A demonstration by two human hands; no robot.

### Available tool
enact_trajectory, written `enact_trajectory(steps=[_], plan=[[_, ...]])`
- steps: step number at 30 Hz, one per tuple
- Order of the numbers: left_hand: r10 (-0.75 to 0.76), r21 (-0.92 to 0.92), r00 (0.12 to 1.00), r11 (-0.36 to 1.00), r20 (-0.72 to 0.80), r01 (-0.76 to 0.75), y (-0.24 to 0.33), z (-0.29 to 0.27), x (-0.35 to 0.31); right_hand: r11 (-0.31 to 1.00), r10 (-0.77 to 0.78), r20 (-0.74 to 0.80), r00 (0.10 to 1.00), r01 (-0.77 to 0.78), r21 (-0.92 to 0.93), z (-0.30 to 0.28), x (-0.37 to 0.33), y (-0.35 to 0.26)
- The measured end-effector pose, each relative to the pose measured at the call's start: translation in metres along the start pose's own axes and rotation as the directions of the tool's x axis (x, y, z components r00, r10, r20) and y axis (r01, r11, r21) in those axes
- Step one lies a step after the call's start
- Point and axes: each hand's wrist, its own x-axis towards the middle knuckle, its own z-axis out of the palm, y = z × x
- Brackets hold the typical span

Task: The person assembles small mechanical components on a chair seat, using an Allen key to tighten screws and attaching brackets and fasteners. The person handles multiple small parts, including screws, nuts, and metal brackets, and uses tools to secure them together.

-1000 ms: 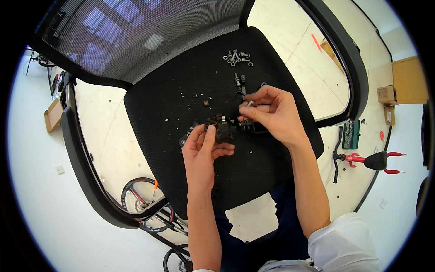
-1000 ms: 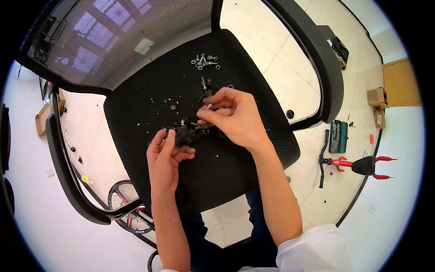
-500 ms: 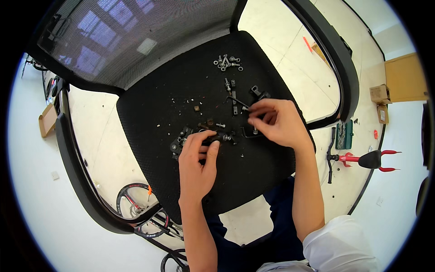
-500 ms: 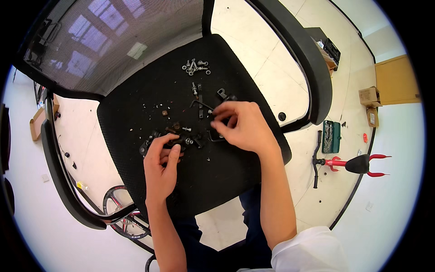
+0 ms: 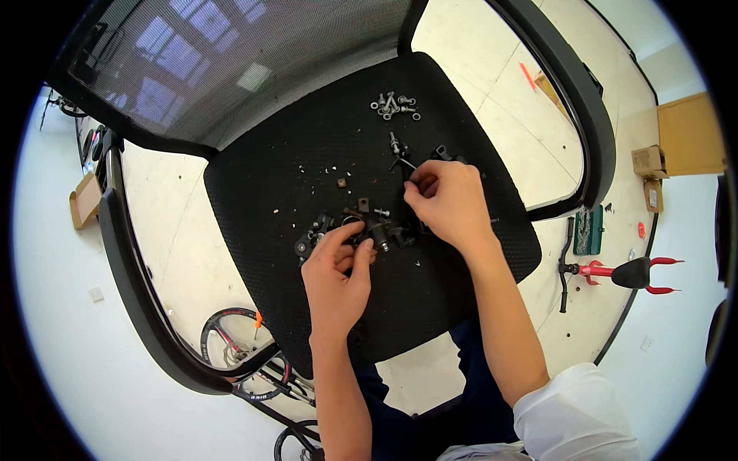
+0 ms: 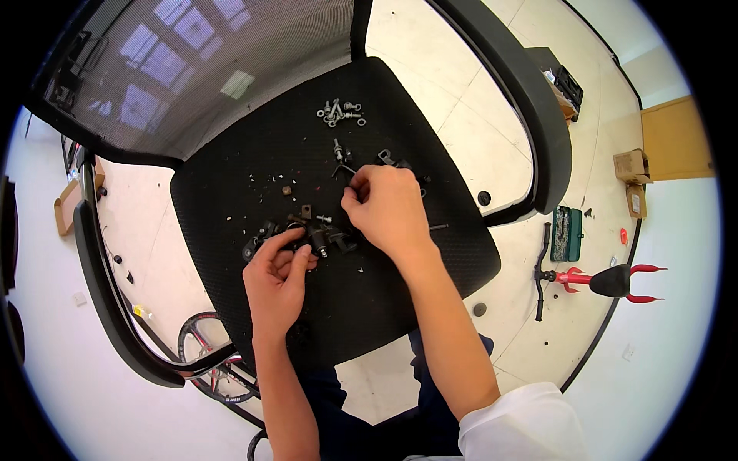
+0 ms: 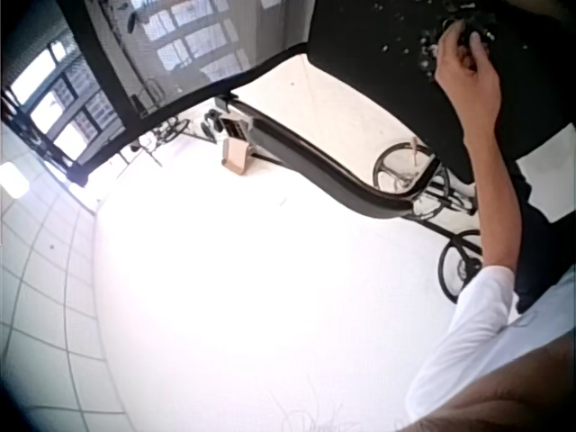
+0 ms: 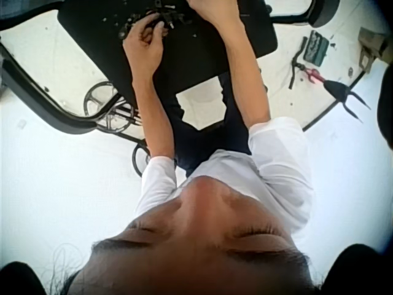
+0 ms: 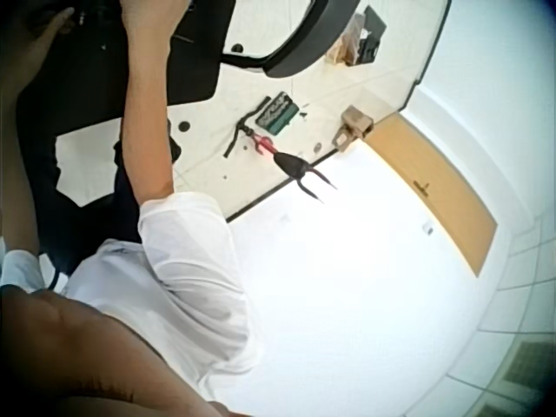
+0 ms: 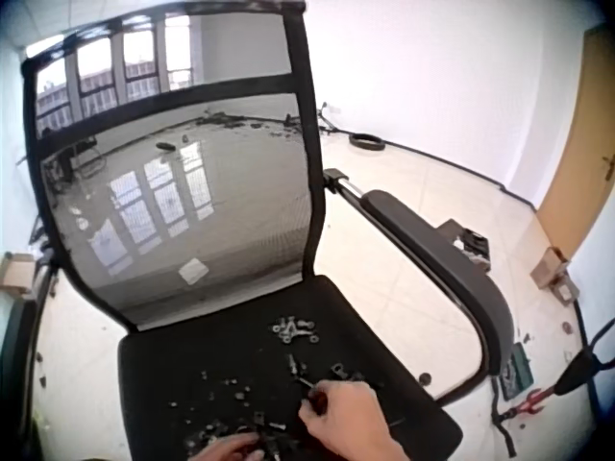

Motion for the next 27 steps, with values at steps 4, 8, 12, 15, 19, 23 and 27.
enact_trajectory(steps=[4,8,12,15,19,23,27], plan=[[-0.002,0.017,1.0,1.0,-0.03,0.002,0.002,-0.002,0.001,0.95,0.015,0.223,0.975,-0.083,0.301,-0.023,-0.007,-0.007],[-0.055,0.001,0.998,0.998,-0.041,0.055,0.015,-0.001,0.003,0.93,-0.038,0.365,0.93,-0.101,0.353,-0.035,-0.017,-0.005],[-0.029,0.026,0.999,0.999,-0.027,0.03,0.016,0.001,0.003,0.932,-0.117,0.408,0.906,-0.041,0.36,-0.034,-0.016,-0.002],[-0.028,0.05,1.0,0.998,-0.002,0.028,0.012,0.001,0.003,0.922,-0.136,0.404,0.904,-0.033,0.385,-0.027,-0.014,0.0],[-0.029,0.094,0.999,0.995,-0.016,0.03,0.015,0.004,0.003,0.918,-0.136,0.396,0.908,-0.035,0.394,-0.027,-0.013,-0.001],[-0.035,0.07,0.999,0.997,-0.032,0.037,0.018,0.006,0.003,0.859,-0.058,0.542,0.838,-0.235,0.455,-0.035,-0.013,-0.007],[-0.04,0.126,0.999,0.991,-0.03,0.044,0.014,0.005,0.003,0.809,-0.065,0.543,0.837,-0.275,0.52,-0.036,-0.011,-0.004]])
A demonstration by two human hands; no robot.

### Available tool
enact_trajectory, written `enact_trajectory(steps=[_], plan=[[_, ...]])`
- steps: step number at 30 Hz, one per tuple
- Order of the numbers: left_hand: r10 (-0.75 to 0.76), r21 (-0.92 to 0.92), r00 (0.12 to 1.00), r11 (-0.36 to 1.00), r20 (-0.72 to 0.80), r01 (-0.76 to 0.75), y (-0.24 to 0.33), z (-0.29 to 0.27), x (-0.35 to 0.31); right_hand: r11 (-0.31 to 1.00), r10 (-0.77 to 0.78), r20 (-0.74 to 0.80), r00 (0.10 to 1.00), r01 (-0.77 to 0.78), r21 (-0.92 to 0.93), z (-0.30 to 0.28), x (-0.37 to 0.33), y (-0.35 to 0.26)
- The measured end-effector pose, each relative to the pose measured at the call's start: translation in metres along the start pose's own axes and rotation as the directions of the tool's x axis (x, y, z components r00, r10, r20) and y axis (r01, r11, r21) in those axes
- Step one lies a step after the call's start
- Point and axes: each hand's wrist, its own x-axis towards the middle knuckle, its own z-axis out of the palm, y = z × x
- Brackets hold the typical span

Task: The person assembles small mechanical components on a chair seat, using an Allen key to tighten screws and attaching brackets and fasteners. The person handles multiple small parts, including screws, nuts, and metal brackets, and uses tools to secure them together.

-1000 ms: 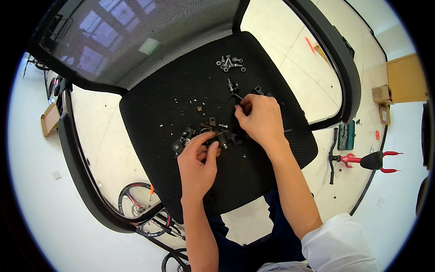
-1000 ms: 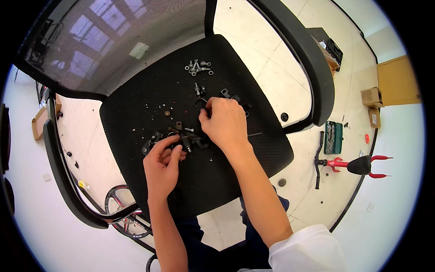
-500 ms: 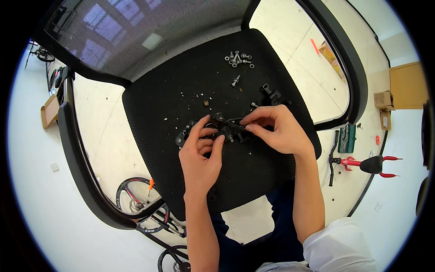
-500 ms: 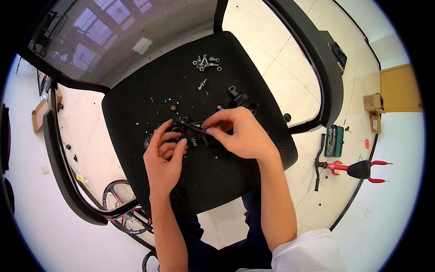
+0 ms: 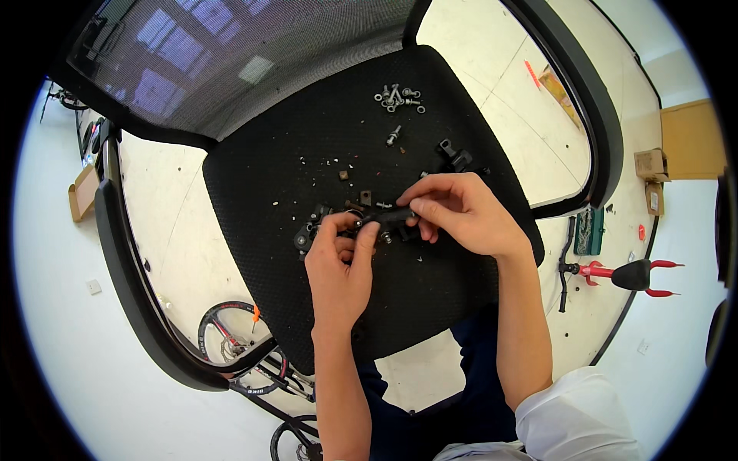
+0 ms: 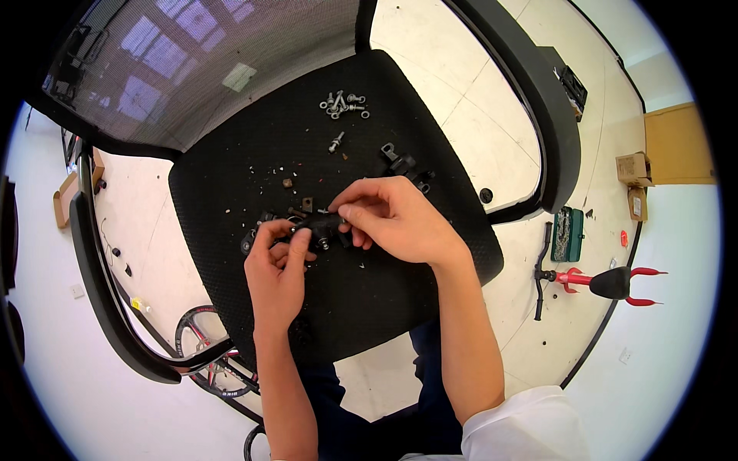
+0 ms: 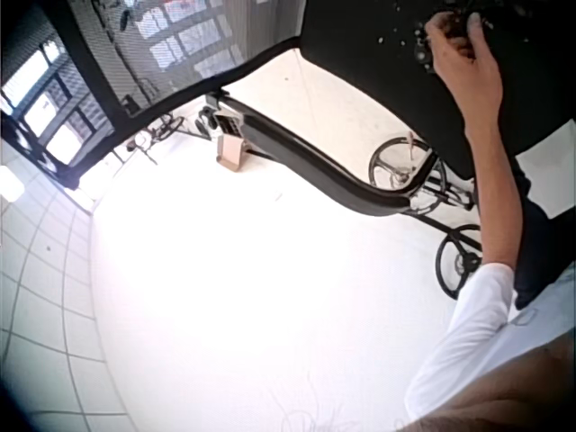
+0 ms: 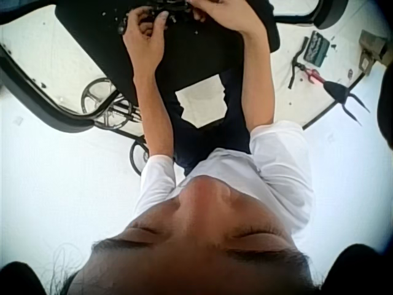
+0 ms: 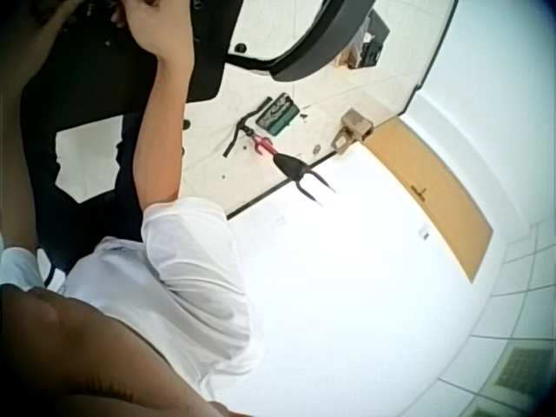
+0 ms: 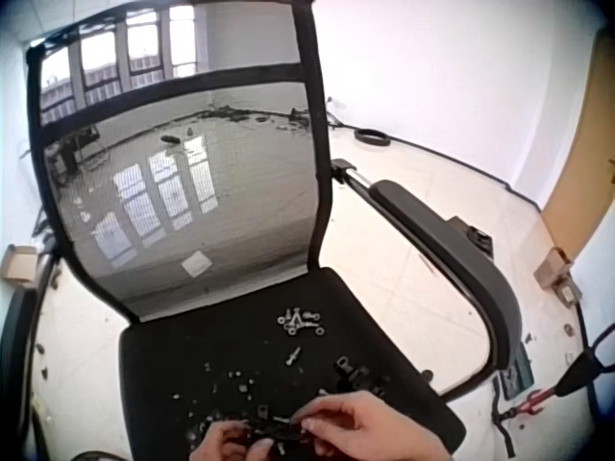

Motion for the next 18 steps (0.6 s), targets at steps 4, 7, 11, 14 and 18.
enact_trajectory(steps=[4,7,11,14,18], plan=[[-0.012,-0.032,1.0,0.999,0.0,0.012,-0.01,-0.002,0.002,1.0,0.005,-0.002,1.0,-0.005,-0.007,0.001,0.0,0.0],[-0.05,-0.084,0.999,0.995,0.011,0.051,-0.009,-0.004,0.002,1.0,0.004,-0.019,1.0,-0.004,-0.013,0.0,0.0,-0.002],[-0.031,-0.152,0.999,0.988,-0.037,0.025,0.004,0.0,0.0,0.999,0.035,-0.012,0.999,-0.035,0.034,0.001,0.002,0.001],[-0.005,-0.131,1.0,0.991,0.008,0.006,-0.006,-0.002,0.002,0.998,0.037,-0.02,0.999,-0.038,-0.05,0.003,0.004,0.003],[0.014,-0.159,1.0,0.987,-0.007,-0.014,-0.008,-0.001,0.001,0.941,-0.08,-0.084,0.993,0.048,-0.334,0.005,0.008,0.015]])
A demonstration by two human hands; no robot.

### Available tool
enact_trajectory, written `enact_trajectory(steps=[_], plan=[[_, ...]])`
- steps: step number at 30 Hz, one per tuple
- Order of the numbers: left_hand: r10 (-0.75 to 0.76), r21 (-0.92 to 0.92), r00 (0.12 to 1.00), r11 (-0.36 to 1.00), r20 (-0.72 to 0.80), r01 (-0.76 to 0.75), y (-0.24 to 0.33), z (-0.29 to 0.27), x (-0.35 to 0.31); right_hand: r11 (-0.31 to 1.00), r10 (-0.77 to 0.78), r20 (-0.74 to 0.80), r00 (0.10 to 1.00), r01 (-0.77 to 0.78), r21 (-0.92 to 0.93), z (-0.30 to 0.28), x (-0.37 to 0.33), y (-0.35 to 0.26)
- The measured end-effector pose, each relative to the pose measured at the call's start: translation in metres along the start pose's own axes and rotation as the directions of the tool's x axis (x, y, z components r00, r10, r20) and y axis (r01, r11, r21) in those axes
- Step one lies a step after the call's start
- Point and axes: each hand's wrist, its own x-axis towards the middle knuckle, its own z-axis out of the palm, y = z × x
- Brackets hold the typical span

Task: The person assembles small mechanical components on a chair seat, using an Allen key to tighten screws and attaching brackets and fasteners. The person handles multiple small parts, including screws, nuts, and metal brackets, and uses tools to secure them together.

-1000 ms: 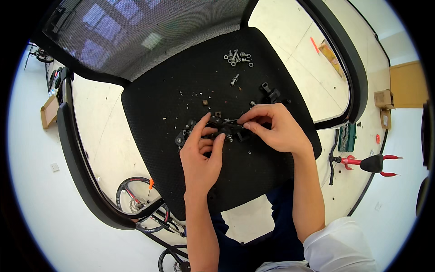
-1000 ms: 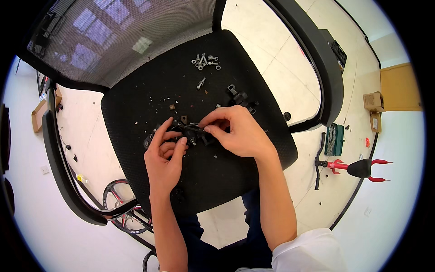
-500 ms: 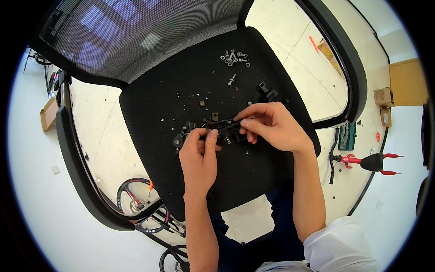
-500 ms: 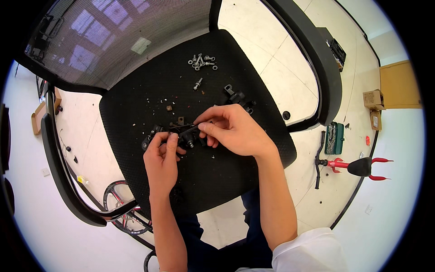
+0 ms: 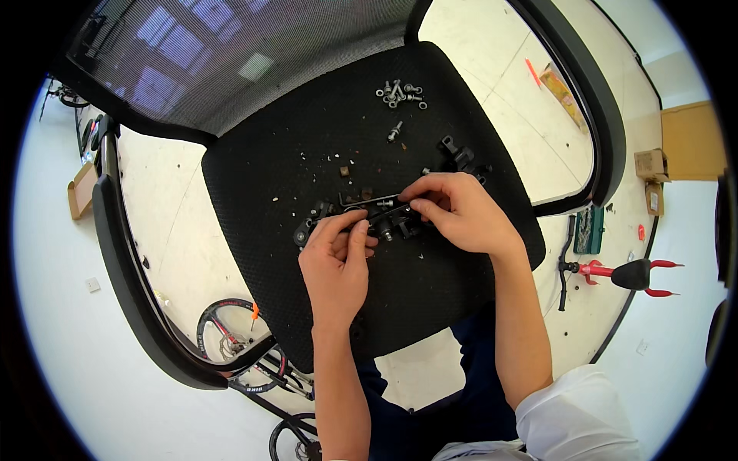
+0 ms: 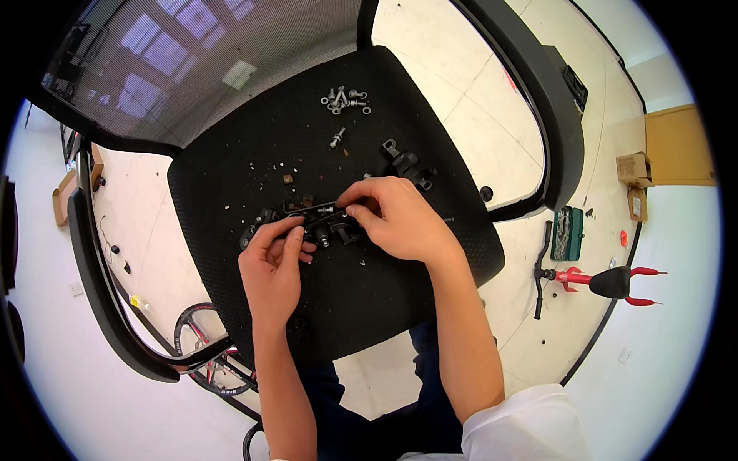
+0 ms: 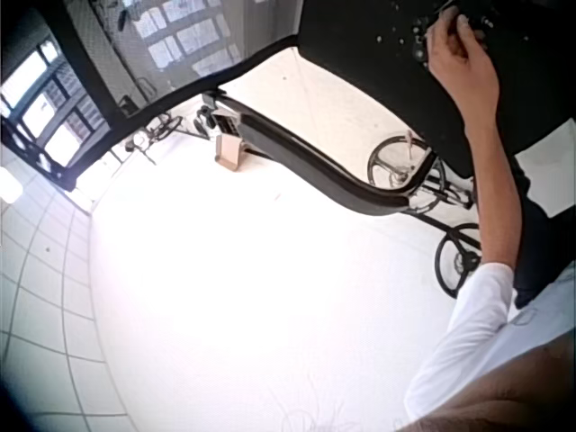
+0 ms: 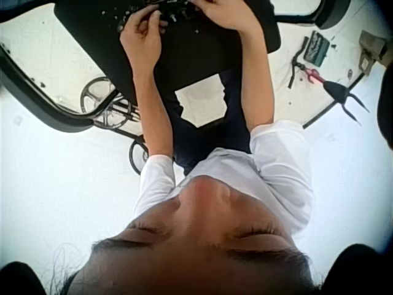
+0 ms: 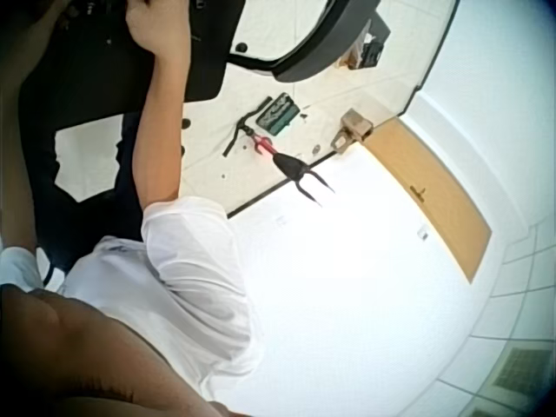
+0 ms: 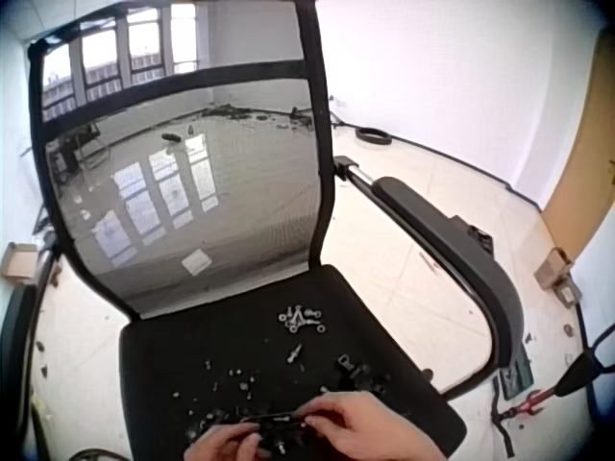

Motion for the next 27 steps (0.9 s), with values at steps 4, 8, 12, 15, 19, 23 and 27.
enact_trajectory(steps=[4,8,12,15,19,23,27], plan=[[0.033,0.025,0.999,0.999,-0.008,-0.033,0.001,0.0,0.0,0.994,-0.044,-0.005,0.999,0.043,-0.1,0.0,-0.001,0.002],[0.079,0.032,0.997,0.996,-0.005,-0.079,0.001,-0.001,-0.002,0.994,-0.015,-0.006,1.0,0.015,-0.112,0.004,-0.002,-0.005],[0.076,0.006,0.997,0.997,-0.005,-0.076,0.001,0.0,-0.001,0.984,-0.019,-0.018,1.0,0.016,-0.178,0.004,0.0,-0.005],[0.059,-0.005,0.998,0.998,-0.008,-0.059,0.003,0.001,-0.001,0.977,-0.04,-0.013,0.999,0.037,-0.208,0.002,0.0,-0.004],[0.045,0.002,0.999,0.999,-0.016,-0.045,0.003,0.001,-0.001,0.99,-0.076,-0.011,0.997,0.075,-0.116,-0.001,0.001,0.003],[0.043,0.013,0.999,0.999,-0.017,-0.042,0.002,0.002,-0.001,0.986,0.024,-0.002,1.0,-0.024,-0.163,-0.004,0.0,-0.006],[0.028,0.023,0.999,0.999,-0.022,-0.027,0.003,0.003,-0.001,0.976,0.048,-0.014,0.999,-0.05,-0.213,-0.003,0.0,-0.007]])
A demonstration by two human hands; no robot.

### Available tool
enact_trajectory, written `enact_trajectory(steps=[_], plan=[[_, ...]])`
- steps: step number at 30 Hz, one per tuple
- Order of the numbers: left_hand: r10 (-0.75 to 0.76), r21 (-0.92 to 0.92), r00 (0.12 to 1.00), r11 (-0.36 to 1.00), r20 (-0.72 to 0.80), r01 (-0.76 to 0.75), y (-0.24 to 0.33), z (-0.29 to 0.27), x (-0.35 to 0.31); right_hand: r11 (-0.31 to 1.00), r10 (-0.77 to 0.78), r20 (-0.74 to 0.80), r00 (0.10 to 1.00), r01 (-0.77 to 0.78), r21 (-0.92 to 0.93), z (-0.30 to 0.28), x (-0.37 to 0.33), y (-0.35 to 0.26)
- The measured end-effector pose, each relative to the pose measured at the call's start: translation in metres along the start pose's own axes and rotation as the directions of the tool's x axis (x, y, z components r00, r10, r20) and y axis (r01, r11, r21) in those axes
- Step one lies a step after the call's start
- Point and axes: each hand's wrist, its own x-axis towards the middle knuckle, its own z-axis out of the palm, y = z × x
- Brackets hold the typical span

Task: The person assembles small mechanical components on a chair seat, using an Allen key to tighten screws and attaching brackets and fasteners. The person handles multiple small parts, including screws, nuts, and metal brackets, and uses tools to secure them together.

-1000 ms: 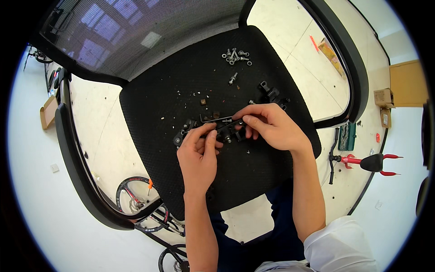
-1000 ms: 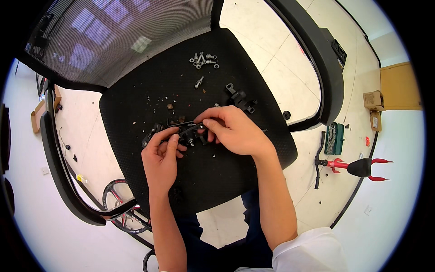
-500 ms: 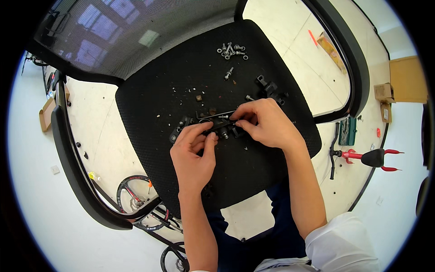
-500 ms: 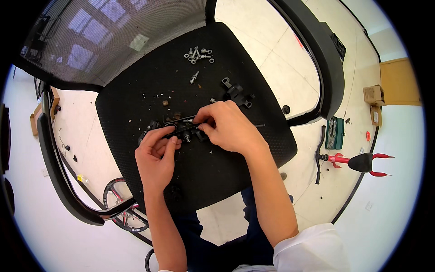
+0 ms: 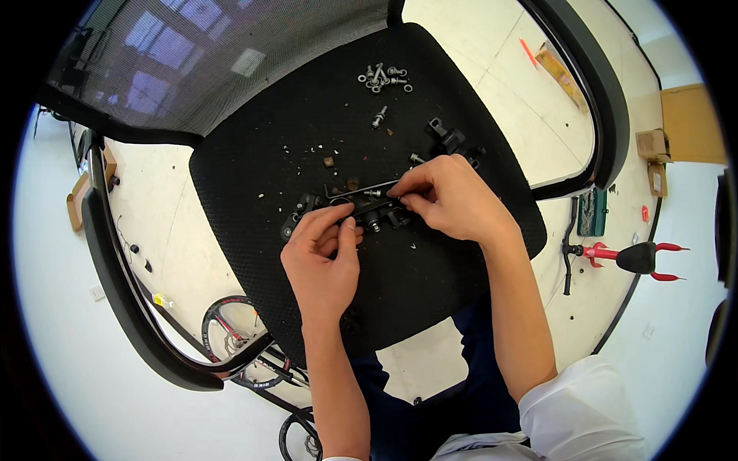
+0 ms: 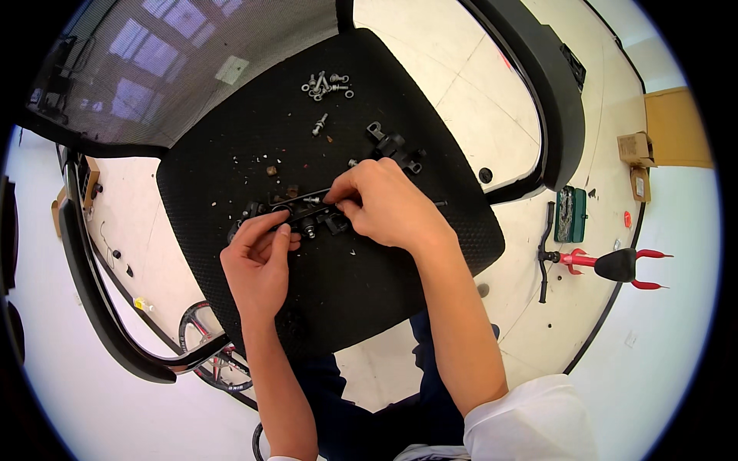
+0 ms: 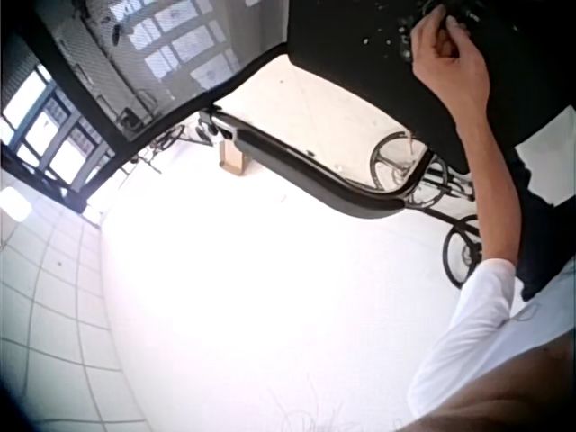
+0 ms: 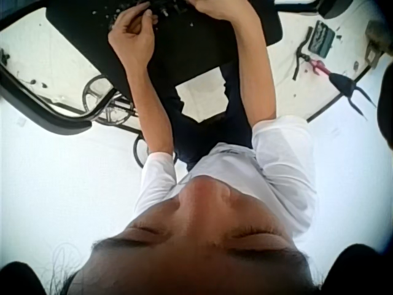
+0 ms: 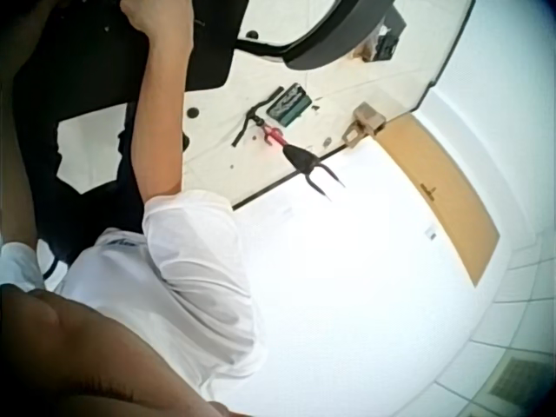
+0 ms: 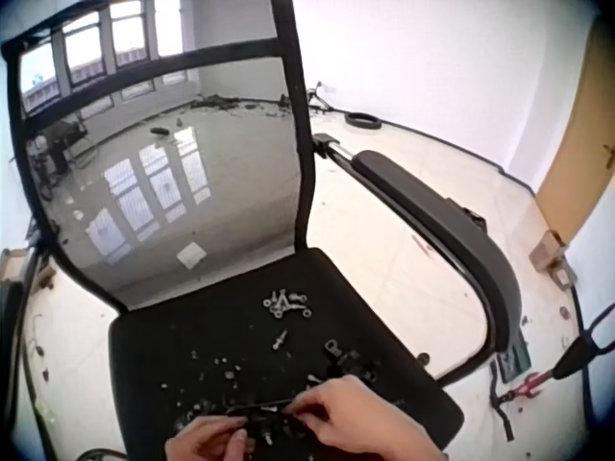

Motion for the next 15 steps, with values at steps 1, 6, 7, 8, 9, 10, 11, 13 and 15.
enact_trajectory(steps=[1,6,7,8,9,10,11,13,15], plan=[[-0.007,0.007,1.0,1.0,-0.003,0.007,0.001,0.001,0.0,1.0,0.008,-0.002,1.0,-0.008,-0.011,0.0,0.0,0.0],[-0.006,0.069,1.0,0.998,0.005,0.006,0.001,0.0,-0.001,0.998,-0.061,-0.033,0.998,0.062,0.024,0.002,0.001,0.01],[-0.001,0.071,1.0,0.997,0.01,0.0,0.002,-0.001,-0.001,0.997,-0.06,-0.027,0.998,0.061,0.044,0.0,0.001,0.009],[0.005,0.073,1.0,0.997,0.016,-0.006,0.003,-0.002,-0.001,0.996,-0.035,-0.075,0.997,0.041,0.081,-0.003,0.0,0.008],[-0.001,0.073,1.0,0.997,0.022,0.0,0.002,-0.003,-0.002,0.993,-0.009,-0.122,0.992,0.024,0.118,-0.007,-0.002,0.007],[-0.001,0.069,1.0,0.998,0.029,-0.001,0.001,-0.004,-0.002,0.988,0.013,-0.172,0.985,0.013,0.151,-0.013,-0.003,0.006],[-0.001,0.065,0.999,0.998,0.035,-0.001,0.001,-0.005,-0.001,0.98,0.059,-0.266,0.962,-0.006,0.197,-0.016,-0.002,0.01],[-0.006,0.057,0.999,0.998,0.047,0.003,0.002,-0.007,-0.001,0.99,0.052,-0.374,0.926,0.002,0.141,-0.02,-0.001,0.012],[-0.009,0.068,0.999,0.998,0.041,0.006,0.003,-0.007,-0.001,1.0,-0.007,-0.361,0.933,0.016,0.022,-0.015,-0.002,0.012]])
